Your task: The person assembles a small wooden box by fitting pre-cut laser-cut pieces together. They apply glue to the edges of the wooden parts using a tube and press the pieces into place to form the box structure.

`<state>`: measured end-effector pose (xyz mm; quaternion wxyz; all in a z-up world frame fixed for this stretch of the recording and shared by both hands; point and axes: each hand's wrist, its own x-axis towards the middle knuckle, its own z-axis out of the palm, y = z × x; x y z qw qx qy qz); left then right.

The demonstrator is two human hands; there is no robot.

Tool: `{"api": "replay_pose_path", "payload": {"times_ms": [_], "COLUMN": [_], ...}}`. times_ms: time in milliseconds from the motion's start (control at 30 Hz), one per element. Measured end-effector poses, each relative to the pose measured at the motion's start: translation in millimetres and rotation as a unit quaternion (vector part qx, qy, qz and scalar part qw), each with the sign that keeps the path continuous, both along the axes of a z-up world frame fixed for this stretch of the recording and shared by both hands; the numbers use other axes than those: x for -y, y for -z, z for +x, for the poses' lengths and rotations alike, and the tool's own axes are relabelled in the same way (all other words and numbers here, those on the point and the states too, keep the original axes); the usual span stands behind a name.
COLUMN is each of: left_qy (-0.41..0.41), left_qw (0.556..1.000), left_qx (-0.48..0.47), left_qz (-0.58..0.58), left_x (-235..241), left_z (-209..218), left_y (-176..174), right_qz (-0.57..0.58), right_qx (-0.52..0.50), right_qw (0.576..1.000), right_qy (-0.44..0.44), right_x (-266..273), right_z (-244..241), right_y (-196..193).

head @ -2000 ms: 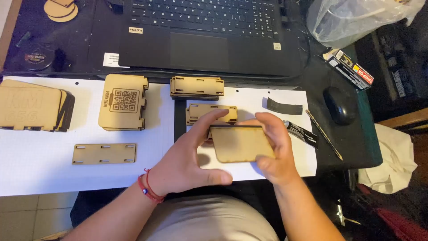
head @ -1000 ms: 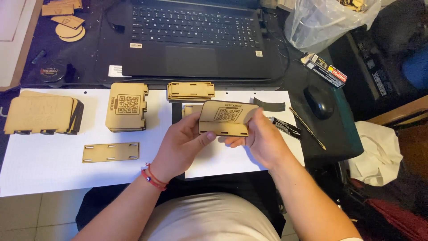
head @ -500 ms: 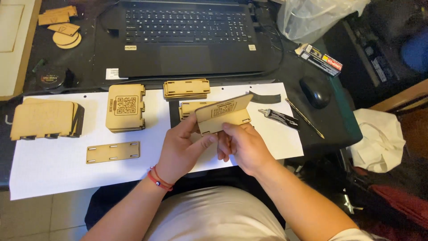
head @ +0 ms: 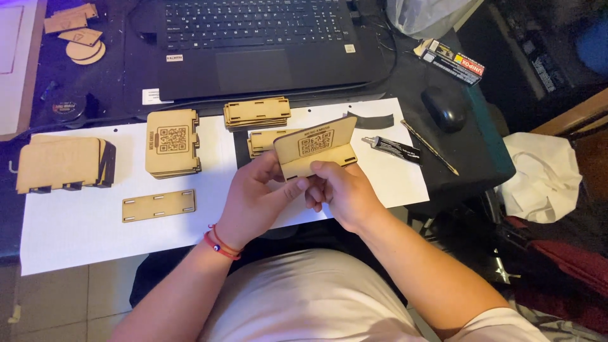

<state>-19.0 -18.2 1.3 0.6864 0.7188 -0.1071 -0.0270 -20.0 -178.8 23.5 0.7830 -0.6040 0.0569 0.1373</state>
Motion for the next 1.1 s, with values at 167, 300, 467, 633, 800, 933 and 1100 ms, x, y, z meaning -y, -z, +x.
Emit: {"api": "replay_pose_path", "payload": {"times_ms": [167, 300, 467, 633, 800, 933, 1100], "left_qy": [-0.016, -0.048, -0.031, -0.023, 0.031, 0.039, 0.025], "left_qw": [0.999, 0.981, 0.945, 0.922, 0.9, 0.884, 0.876], "left_qx": [0.035, 0.165, 0.265, 0.304, 0.338, 0.359, 0.379], "left_qz": [0.014, 0.092, 0.191, 0.239, 0.273, 0.295, 0.298], "left_x": [-3.5, -13.8, -16.8, -14.5, -6.1, -7.5, -9.2], "left_z": [-1.1, 1.2, 5.1, 3.7, -1.3, 3.5, 4.0], "left_y": [-20.3, -40.8, -41.5, -44.6, -62.5, -47.4, -40.0], "right_qz": [-0.017, -0.062, -0.101, -0.125, -0.214, -0.247, -0.255], "right_qx": [0.013, 0.046, 0.119, 0.16, 0.162, 0.221, 0.261], "right_qw": [1.0, 0.997, 0.988, 0.979, 0.963, 0.943, 0.931], "right_qy": [0.009, 0.01, -0.015, -0.027, 0.023, -0.013, 0.017], "right_x": [6.3, 2.5, 7.7, 14.5, 9.2, 7.9, 1.4], "right_z": [0.8, -2.2, -1.4, -0.2, -6.8, -2.6, -2.4], "right_y": [30.0, 20.4, 19.5, 27.1, 13.9, -6.4, -20.9]}}
